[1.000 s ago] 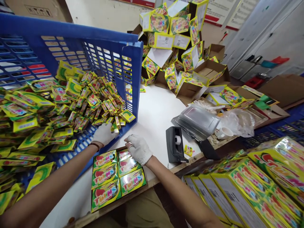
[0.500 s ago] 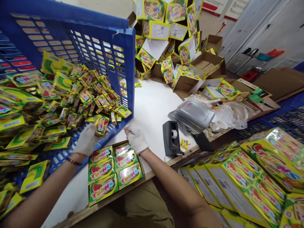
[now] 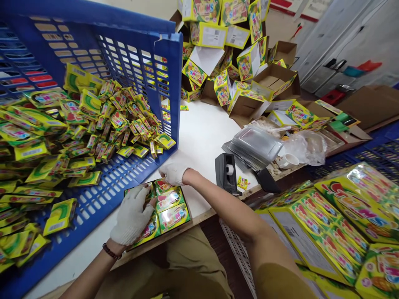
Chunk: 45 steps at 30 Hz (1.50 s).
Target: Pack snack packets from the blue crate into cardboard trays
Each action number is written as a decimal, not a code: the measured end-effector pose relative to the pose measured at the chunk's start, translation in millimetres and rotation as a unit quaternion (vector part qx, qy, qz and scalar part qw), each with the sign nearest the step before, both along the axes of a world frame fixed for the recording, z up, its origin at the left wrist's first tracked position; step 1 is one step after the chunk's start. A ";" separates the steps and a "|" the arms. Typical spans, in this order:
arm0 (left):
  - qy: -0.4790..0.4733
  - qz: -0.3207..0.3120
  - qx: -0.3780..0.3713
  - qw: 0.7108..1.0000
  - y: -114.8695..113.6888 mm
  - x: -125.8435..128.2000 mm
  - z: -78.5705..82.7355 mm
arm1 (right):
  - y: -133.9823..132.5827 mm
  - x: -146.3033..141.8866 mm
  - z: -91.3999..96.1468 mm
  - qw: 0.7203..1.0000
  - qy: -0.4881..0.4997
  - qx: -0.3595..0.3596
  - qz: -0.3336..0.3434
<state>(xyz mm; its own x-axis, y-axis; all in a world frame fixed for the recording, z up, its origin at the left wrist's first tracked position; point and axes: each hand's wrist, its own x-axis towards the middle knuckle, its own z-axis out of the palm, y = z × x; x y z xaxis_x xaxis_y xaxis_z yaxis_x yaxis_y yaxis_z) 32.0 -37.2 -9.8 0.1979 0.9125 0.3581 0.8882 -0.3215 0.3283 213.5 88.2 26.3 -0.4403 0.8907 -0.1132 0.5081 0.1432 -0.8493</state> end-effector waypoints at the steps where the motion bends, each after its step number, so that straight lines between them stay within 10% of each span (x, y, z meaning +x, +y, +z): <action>1: 0.010 0.000 0.006 1.000 -1.1 -0.2 -3.7 | -1.2 -5.9 -3.7 0.999 -0.022 0.007 0.022; 6: 0.038 -0.001 0.018 0.999 -0.6 5.2 -4.4 | -4.0 -19.5 -22.1 0.978 -0.089 0.153 0.108; 15: 0.043 -0.181 -0.016 0.982 38.5 37.0 16.0 | 8.6 14.1 -39.0 0.996 0.062 -0.058 0.020; 36: 0.136 -0.159 -0.093 0.973 52.4 36.0 25.7 | -18.7 22.4 -44.1 0.998 -0.039 -0.006 0.045; 45: 0.047 0.002 -0.035 0.998 19.0 10.2 19.3 | -54.4 15.3 -13.7 0.982 -0.114 0.153 0.000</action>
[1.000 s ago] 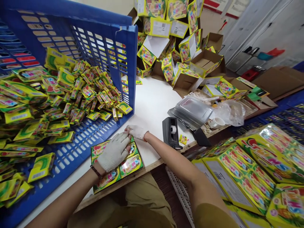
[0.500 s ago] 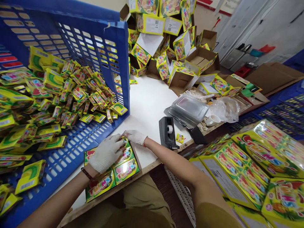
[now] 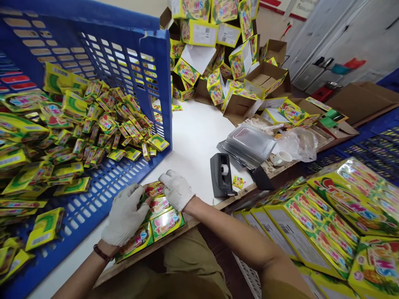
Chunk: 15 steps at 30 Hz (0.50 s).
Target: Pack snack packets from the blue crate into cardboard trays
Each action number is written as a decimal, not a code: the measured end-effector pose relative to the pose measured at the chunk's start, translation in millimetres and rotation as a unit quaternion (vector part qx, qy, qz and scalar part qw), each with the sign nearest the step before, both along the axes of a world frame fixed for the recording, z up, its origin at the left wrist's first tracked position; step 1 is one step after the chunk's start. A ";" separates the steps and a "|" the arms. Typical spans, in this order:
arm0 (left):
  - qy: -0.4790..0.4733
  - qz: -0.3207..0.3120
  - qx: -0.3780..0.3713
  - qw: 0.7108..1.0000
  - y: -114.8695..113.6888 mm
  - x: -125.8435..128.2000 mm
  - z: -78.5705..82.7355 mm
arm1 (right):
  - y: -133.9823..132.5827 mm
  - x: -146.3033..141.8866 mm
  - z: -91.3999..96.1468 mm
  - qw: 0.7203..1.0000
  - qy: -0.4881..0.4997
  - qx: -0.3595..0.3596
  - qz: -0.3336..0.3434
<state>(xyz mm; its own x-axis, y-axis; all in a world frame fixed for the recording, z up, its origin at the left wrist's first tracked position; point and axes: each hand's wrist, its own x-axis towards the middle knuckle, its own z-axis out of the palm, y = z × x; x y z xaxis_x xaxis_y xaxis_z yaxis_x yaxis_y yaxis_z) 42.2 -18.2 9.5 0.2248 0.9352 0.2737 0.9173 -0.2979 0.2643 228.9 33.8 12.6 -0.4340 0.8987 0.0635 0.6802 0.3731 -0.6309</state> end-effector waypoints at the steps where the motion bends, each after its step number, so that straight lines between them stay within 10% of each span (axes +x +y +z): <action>1: -0.010 -0.001 0.003 1.000 -4.3 -2.7 -4.2 | 2.8 -0.1 3.8 1.000 -0.008 -0.010 -0.002; 8: -0.039 -0.013 0.033 0.999 -12.7 -6.5 -28.8 | 33.5 -16.3 19.7 0.978 -0.170 -0.118 0.007; 15: -0.016 -0.048 0.034 0.998 -8.2 -1.2 -17.3 | 37.6 -20.2 16.2 0.988 -0.148 -0.034 0.042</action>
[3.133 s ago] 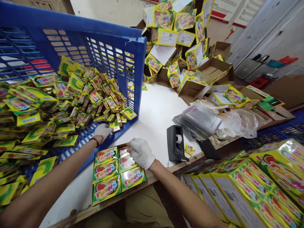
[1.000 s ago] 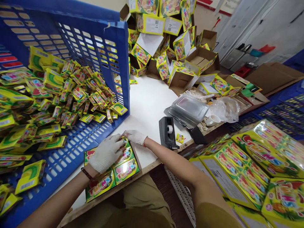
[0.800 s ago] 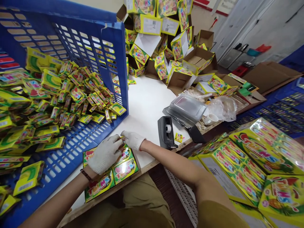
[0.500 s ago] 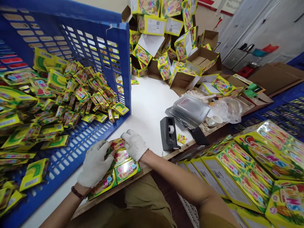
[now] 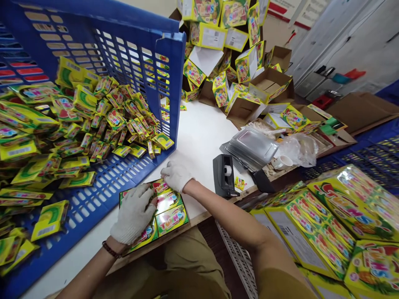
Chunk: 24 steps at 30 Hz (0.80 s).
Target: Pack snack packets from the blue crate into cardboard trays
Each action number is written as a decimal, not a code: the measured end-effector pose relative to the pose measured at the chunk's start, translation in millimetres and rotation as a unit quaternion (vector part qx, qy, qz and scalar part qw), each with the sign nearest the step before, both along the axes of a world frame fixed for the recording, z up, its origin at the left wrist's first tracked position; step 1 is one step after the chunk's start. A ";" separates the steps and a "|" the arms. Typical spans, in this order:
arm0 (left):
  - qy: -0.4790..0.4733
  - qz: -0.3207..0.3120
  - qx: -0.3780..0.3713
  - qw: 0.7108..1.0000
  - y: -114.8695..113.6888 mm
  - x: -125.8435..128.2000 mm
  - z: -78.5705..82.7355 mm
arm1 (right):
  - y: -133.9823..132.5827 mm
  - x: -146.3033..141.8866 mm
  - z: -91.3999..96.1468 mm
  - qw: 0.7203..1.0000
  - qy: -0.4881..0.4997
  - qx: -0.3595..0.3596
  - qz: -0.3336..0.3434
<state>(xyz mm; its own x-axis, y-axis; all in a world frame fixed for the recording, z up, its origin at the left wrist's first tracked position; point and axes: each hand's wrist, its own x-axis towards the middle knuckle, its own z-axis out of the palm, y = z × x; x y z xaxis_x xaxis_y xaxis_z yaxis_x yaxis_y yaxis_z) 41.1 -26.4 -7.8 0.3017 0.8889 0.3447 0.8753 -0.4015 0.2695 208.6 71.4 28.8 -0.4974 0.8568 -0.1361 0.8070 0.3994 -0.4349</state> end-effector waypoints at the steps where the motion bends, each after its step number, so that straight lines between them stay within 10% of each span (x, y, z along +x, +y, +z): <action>1: 0.007 -0.034 -0.004 0.999 3.2 3.8 4.1 | 4.2 3.6 -0.6 0.999 0.025 -0.025 0.000; 5: 0.062 -0.155 -0.024 0.986 18.8 23.8 17.3 | 22.0 17.8 -3.5 0.991 0.057 -0.116 0.016; 24: 0.095 -0.151 -0.084 0.980 43.8 38.5 27.3 | 24.1 41.0 -20.7 0.979 0.099 -0.178 0.021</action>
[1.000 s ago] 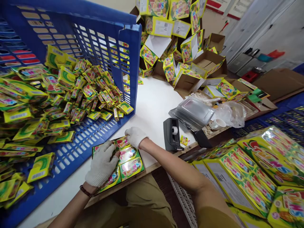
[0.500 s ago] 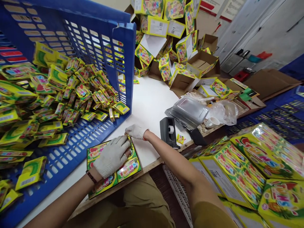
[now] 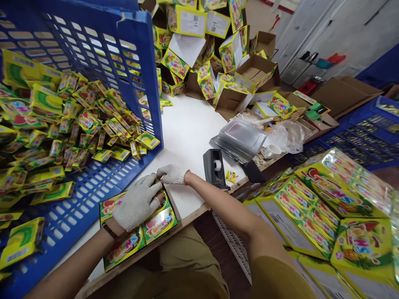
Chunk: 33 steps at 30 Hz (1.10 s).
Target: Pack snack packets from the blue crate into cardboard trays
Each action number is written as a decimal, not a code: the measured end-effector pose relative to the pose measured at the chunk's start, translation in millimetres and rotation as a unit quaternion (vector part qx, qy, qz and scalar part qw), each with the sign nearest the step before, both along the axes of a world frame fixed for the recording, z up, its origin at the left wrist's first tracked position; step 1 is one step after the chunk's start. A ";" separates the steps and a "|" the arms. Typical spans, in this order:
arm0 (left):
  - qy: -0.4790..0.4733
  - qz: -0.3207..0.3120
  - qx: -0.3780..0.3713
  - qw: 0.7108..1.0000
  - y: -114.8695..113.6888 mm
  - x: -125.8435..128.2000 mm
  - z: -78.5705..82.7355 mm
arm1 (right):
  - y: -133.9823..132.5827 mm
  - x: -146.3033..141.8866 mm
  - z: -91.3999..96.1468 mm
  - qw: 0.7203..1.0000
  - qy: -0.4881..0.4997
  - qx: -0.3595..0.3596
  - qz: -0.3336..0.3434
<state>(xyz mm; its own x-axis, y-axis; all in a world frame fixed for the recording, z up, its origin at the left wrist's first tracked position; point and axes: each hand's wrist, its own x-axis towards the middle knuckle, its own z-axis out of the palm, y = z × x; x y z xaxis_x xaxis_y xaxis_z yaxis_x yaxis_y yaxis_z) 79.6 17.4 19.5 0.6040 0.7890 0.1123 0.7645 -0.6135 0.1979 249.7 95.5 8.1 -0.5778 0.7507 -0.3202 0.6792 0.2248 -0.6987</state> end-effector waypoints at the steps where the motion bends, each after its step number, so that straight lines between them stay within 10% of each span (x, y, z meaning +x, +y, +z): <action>1: -0.004 -0.005 -0.001 1.000 0.3 0.1 0.0 | -0.3 -2.1 -0.1 1.000 0.000 0.003 -0.005; 15: -0.064 -0.014 -0.072 0.995 9.0 -3.6 5.9 | 1.1 -6.9 8.3 0.999 -0.038 0.035 0.009; 28: -0.060 0.197 0.074 0.976 -37.4 -41.8 -26.3 | -84.5 -36.7 14.4 0.962 -0.134 0.186 -0.149; 33: -0.103 0.207 0.082 0.969 -38.3 -42.8 -31.7 | -78.0 -42.3 19.1 0.976 -0.040 0.101 -0.190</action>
<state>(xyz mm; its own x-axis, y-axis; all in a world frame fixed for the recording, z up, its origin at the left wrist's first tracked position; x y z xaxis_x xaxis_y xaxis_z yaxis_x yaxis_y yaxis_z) 36.8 -21.0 -12.3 0.1901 0.9205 0.3414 0.9067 -0.2980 0.2986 207.4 17.4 27.1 -0.2254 0.9583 -0.1759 0.7912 0.0747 -0.6070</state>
